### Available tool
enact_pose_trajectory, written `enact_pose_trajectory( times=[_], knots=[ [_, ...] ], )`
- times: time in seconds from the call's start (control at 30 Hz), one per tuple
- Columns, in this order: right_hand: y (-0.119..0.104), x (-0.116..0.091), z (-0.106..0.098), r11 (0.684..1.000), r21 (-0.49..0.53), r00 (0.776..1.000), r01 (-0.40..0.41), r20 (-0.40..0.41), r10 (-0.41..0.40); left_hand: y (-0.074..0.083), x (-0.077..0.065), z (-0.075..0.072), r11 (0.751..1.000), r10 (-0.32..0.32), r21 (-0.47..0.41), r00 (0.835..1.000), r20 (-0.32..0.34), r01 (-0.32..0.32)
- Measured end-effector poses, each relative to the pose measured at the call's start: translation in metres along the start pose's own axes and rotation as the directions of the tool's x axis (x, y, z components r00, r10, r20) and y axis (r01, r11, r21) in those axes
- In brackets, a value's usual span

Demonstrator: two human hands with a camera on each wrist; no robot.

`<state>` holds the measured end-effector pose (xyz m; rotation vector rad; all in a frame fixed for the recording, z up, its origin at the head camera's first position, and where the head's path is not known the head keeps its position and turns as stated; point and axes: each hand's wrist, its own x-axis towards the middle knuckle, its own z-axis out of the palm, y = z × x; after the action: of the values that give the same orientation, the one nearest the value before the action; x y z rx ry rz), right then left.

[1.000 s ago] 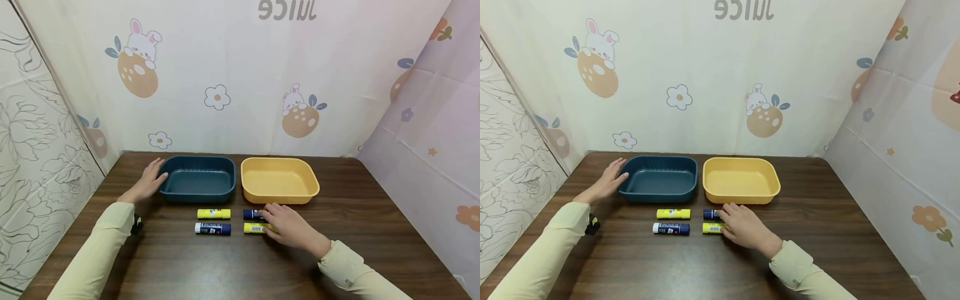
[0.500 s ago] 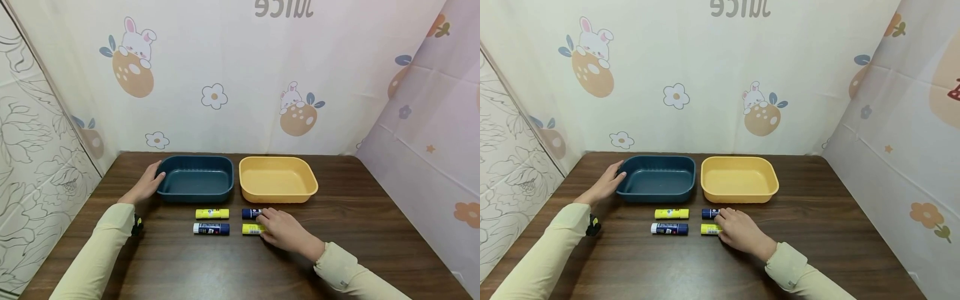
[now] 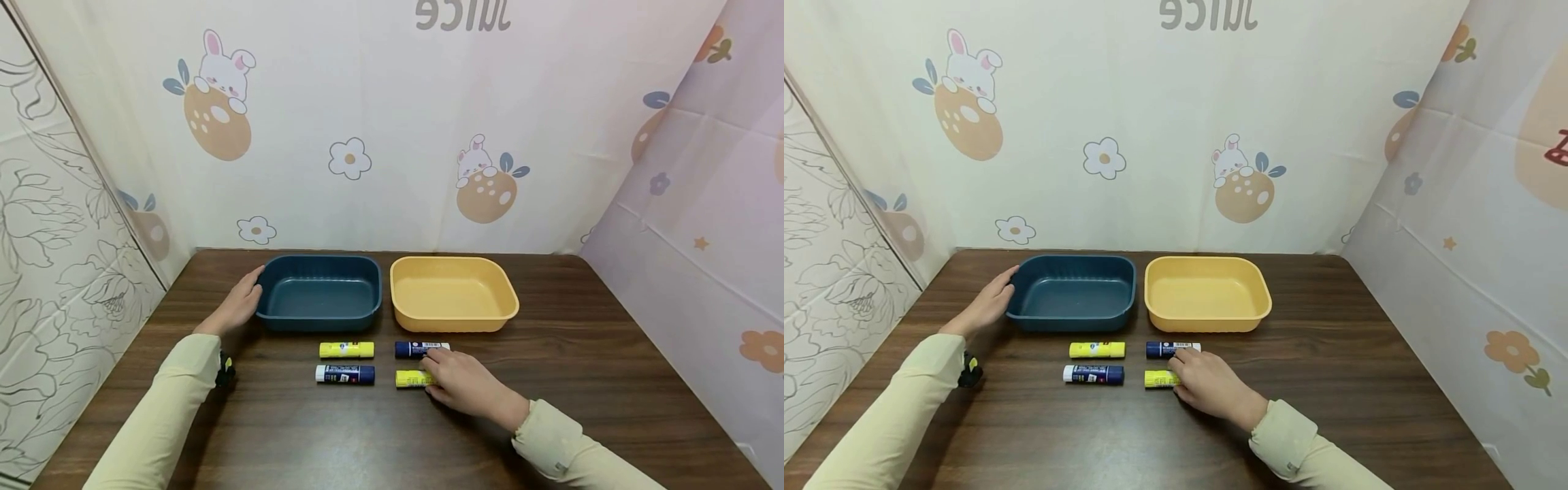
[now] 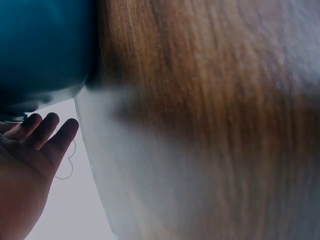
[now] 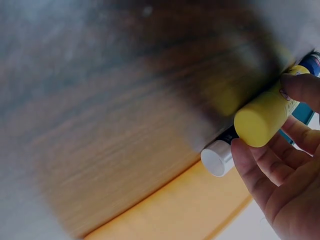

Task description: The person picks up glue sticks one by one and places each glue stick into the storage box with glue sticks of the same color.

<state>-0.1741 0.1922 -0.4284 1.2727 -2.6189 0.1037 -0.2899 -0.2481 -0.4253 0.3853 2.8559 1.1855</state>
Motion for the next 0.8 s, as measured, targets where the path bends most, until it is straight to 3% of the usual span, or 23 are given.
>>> enact_pose_trajectory(
  times=[0.43, 0.8],
  knots=[
    [0.0003, -0.0006, 0.0007, 1.0, -0.012, 1.0, -0.001, 0.013, 0.001, 0.0009, -0.0004, 0.0013, 0.999, 0.01, -0.043, 1.0, -0.027, -0.011],
    [-0.0002, -0.0006, 0.0012, 1.0, -0.017, 1.0, -0.003, 0.023, 0.004, 0.0003, -0.0009, -0.0038, 0.974, -0.09, -0.207, 0.996, 0.008, 0.09]
  ],
)
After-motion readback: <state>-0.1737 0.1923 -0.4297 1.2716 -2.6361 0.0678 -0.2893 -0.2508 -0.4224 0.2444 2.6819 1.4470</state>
